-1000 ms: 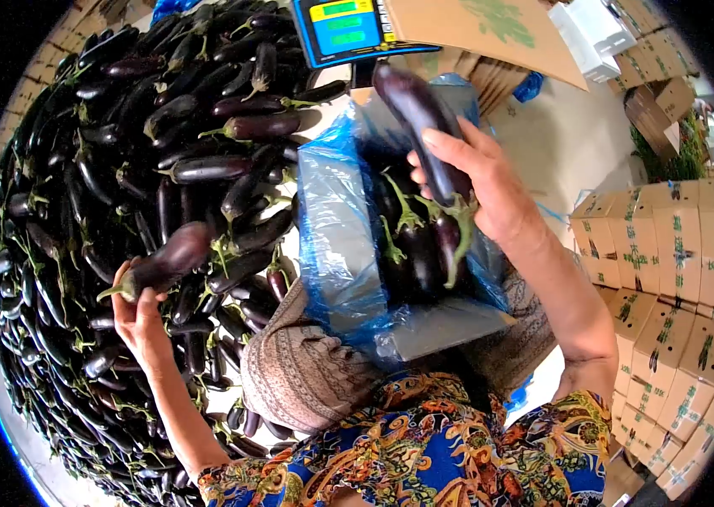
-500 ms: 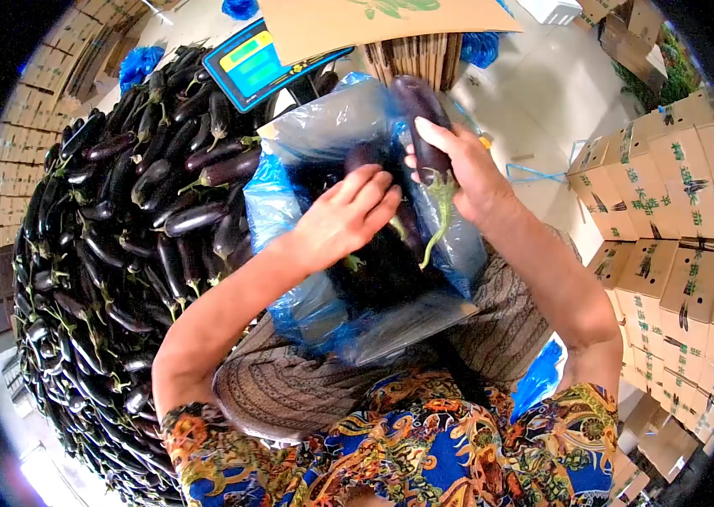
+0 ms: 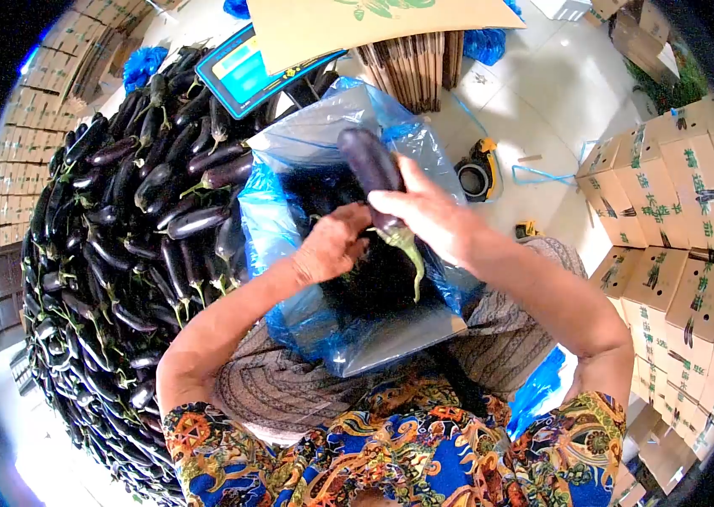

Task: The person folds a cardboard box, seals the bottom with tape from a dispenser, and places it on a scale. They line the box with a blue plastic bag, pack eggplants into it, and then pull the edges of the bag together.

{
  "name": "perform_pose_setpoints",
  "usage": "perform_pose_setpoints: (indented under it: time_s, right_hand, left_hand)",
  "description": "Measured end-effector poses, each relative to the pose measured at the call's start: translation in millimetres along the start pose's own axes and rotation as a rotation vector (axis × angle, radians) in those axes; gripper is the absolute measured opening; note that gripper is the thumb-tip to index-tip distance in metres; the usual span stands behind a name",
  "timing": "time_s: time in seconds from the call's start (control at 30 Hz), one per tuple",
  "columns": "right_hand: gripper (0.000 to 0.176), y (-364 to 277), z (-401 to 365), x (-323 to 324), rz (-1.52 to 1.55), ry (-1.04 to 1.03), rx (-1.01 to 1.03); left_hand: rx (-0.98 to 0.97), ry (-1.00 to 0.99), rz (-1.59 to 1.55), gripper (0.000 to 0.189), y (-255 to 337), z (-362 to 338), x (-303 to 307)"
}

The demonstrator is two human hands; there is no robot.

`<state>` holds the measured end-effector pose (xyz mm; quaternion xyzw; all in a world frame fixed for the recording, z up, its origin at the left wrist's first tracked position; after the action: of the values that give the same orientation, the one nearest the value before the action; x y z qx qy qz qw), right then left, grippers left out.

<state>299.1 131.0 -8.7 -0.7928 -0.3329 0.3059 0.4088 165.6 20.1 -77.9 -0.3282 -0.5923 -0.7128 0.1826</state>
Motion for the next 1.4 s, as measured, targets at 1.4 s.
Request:
perform_pose_setpoints:
  time_s: [1.4]
  right_hand:
    - [0.027,-32.5,8.0,-19.1,-1.502,0.328,0.525]
  left_hand:
    - [-0.003,0.114,0.375,0.017,41.3,-15.2,51.0]
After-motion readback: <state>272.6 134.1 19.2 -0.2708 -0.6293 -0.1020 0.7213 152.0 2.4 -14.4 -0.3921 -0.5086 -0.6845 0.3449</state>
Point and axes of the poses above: each hand's wrist, its own z-axis towards the middle knuckle, its own x-axis out of the back of the hand, y = z × x, the point moved 3 cm from there along z, towards the middle knuckle, and after that the axes turned 4 degrees about -x, right-handed, at the moved point
